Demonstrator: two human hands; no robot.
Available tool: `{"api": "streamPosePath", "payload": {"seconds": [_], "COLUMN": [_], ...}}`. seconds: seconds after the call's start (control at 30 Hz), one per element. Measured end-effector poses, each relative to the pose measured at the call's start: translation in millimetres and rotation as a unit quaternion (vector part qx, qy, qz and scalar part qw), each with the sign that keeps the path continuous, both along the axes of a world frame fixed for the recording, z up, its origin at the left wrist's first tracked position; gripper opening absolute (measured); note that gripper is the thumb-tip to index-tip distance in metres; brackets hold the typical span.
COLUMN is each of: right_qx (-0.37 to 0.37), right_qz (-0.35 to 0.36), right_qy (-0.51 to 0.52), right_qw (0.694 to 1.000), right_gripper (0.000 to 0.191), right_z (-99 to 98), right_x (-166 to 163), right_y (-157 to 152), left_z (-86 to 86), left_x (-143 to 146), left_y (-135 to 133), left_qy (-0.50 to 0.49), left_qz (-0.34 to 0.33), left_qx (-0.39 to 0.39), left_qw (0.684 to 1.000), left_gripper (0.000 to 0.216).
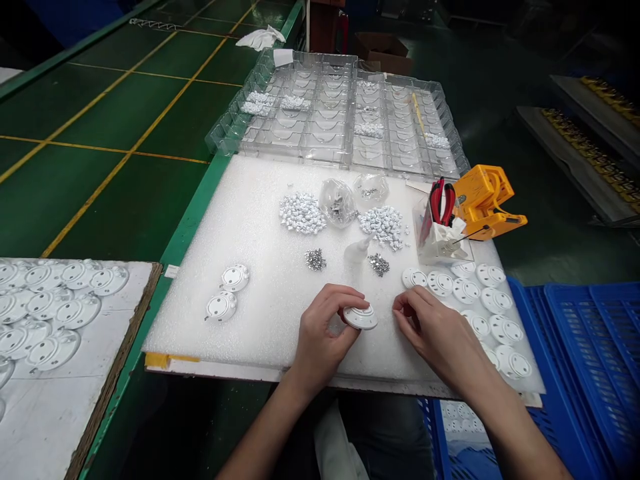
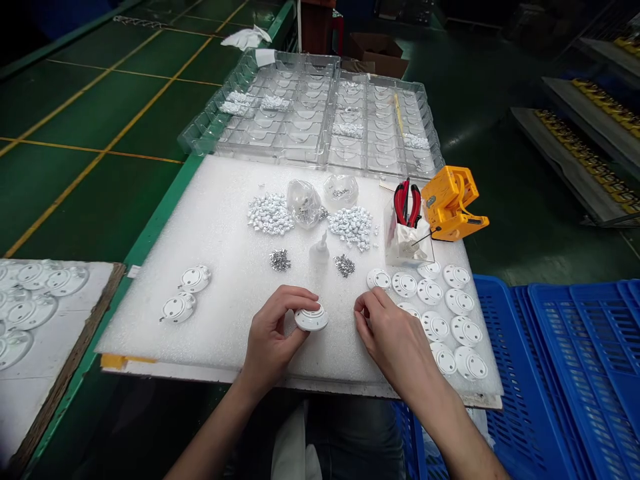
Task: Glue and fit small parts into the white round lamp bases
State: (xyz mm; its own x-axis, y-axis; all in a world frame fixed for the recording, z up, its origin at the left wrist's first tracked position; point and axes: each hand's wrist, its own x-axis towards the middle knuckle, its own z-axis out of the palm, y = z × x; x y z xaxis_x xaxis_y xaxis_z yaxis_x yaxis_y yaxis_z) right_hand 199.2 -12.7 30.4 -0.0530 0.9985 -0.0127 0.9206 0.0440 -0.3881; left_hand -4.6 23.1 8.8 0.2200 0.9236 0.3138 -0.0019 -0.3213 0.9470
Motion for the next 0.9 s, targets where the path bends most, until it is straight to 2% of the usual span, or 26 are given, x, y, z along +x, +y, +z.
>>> {"api": "streamPosePath", "payload": {"seconds": [0.13,0.23,0.33,0.43,0.63,0.9], "right_qx": [-0.05,-0.084,-0.102,-0.115,-0.133,-0.091], "right_qz": [-0.012,-0.017,-0.012,-0.013,-0.016,-0.02], "right_qy": [0.177,0.345,0.442,0.466,0.468,0.467], "right_qw": [0.983,0.935,0.891,0.877,0.873,0.879], "right_gripper": [0.019,0.02,0.019,0.018,0.019,0.019], "right_z": [10.7,19.7,21.9,18.5,13.1,10.0], "right_x": [0.5,-6.3,-18.0,-26.6,-27.5,-29.4], "right_y": [0.5,-1.0,-1.5,0.3,2.2,2.2], "left_z": [-1.4,-2.0,-1.4,-0.4,-0.9,-0.6], "left_x": [0.2,0.5,0.7,0.6,0.3,0.4], "left_y": [-0.4,-0.3,-0.2,-0.5,-0.9,-1.2], "left_qy": [0.003,0.006,0.01,0.015,0.02,0.03], "left_qz": [-0.003,-0.005,-0.004,-0.005,-0.001,0.001], "left_qx": [0.002,0.005,0.006,0.006,0.005,0.0], "left_qw": [1.0,1.0,1.0,1.0,1.0,1.0], "left_gripper": [0.022,0.022,0.021,0.021,0.021,0.018]}}
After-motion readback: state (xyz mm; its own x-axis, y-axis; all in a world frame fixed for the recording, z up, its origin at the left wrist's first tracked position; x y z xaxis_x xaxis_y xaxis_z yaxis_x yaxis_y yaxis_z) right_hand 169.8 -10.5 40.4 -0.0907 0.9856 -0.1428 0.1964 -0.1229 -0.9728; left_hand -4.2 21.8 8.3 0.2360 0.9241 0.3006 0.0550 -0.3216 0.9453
